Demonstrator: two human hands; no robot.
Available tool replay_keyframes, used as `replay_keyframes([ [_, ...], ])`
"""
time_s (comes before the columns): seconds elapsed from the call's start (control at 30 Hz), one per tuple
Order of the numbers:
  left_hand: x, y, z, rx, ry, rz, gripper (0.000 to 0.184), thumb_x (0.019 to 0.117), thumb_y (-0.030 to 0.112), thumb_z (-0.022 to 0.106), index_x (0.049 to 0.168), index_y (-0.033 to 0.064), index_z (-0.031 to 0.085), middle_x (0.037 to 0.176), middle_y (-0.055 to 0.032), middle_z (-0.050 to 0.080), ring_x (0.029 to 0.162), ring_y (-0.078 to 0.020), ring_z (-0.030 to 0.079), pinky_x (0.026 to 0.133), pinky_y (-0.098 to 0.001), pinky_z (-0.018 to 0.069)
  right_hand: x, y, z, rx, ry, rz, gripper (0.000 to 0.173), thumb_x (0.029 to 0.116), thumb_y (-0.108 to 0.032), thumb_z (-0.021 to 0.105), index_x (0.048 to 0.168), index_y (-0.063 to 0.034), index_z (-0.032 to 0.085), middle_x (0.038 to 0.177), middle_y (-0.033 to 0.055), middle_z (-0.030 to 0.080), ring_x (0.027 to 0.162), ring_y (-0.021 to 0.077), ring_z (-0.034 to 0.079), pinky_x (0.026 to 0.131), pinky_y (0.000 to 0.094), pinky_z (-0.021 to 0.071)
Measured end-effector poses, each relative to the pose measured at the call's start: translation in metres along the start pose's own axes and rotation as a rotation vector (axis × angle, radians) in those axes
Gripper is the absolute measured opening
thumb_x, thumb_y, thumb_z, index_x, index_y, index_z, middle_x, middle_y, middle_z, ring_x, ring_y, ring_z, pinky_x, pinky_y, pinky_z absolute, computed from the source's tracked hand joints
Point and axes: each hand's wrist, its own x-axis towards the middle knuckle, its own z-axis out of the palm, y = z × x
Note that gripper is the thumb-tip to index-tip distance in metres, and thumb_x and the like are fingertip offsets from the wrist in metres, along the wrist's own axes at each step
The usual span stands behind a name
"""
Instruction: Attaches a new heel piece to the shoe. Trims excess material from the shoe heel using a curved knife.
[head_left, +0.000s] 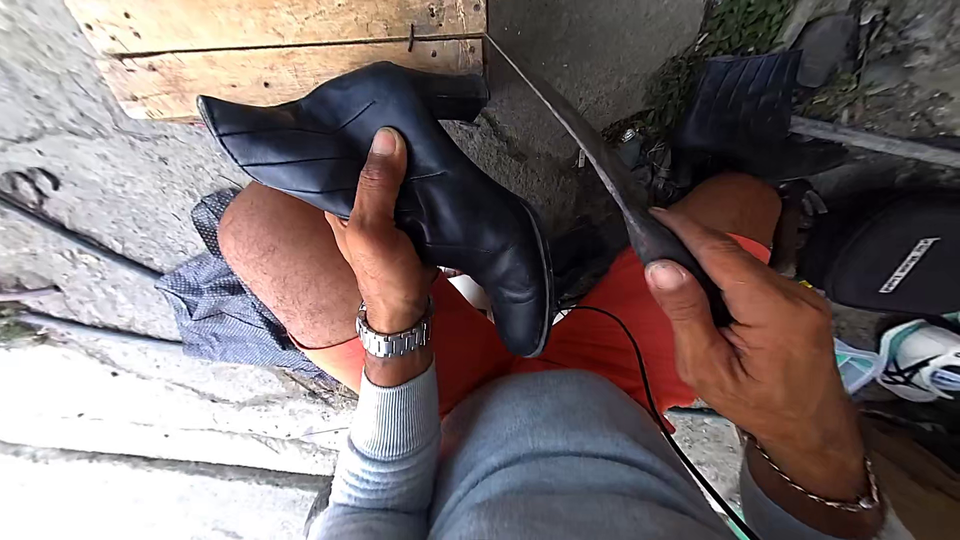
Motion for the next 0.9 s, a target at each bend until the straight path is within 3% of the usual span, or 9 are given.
replay_keyframes([
  [0.17, 0.004, -0.005, -0.001, 0.006, 0.006, 0.021, 0.025, 0.1058, 0.016, 0.053, 0.126, 0.0021, 0.055, 0.109, -0.0132, 0.070, 0.100, -0.0235, 0.072, 0.090, -0.0445, 0.0608, -0.001, 0.004, 0.002, -0.062, -0.013, -0.007, 0.047, 0.1065, -0.036, 0.048, 0.141, -0.0062, 0.062, 0.094, 0.0084, 0.072, 0.067, 0.0125, 0.060, 0.055, 0.0333, 0.0483],
  [0.3, -0.005, -0.001, -0.004, 0.034, -0.026, 0.007, 0.026, 0.1071, 0.020, 0.052, 0.129, 0.0067, 0.058, 0.111, -0.0102, 0.072, 0.101, -0.0217, 0.073, 0.088, -0.0408, 0.0620, 0.001, -0.001, 0.007, -0.098, -0.021, -0.042, 0.048, 0.1062, -0.035, 0.048, 0.140, -0.0044, 0.062, 0.096, 0.0107, 0.073, 0.068, 0.0157, 0.062, 0.054, 0.0353, 0.0481],
  [0.5, 0.007, -0.008, 0.001, 0.002, 0.014, 0.076, 0.024, 0.1032, 0.012, 0.057, 0.123, -0.0010, 0.054, 0.105, -0.0162, 0.070, 0.097, -0.0264, 0.072, 0.090, -0.0470, 0.0606, 0.004, -0.004, 0.005, -0.150, -0.029, -0.041, 0.048, 0.1059, -0.036, 0.048, 0.141, -0.0055, 0.062, 0.096, 0.0103, 0.072, 0.067, 0.0174, 0.062, 0.053, 0.0364, 0.0476],
  [0.7, 0.008, -0.010, -0.003, 0.006, 0.003, 0.088, 0.025, 0.1021, 0.012, 0.058, 0.123, -0.0017, 0.054, 0.105, -0.0165, 0.070, 0.097, -0.0265, 0.072, 0.090, -0.0472, 0.0601, 0.011, -0.004, -0.003, -0.124, -0.063, -0.040, 0.048, 0.1061, -0.037, 0.048, 0.140, -0.0073, 0.063, 0.097, 0.0090, 0.073, 0.068, 0.0157, 0.063, 0.053, 0.0362, 0.0481],
  [0.9, 0.001, -0.007, -0.010, 0.070, -0.057, 0.043, 0.028, 0.1059, 0.018, 0.053, 0.131, 0.0051, 0.055, 0.113, -0.0116, 0.071, 0.103, -0.0238, 0.072, 0.091, -0.0438, 0.0612, 0.013, -0.005, -0.011, -0.125, -0.085, -0.027, 0.048, 0.1054, -0.038, 0.047, 0.140, -0.0091, 0.063, 0.097, 0.0073, 0.073, 0.070, 0.0148, 0.064, 0.055, 0.0360, 0.0490],
])
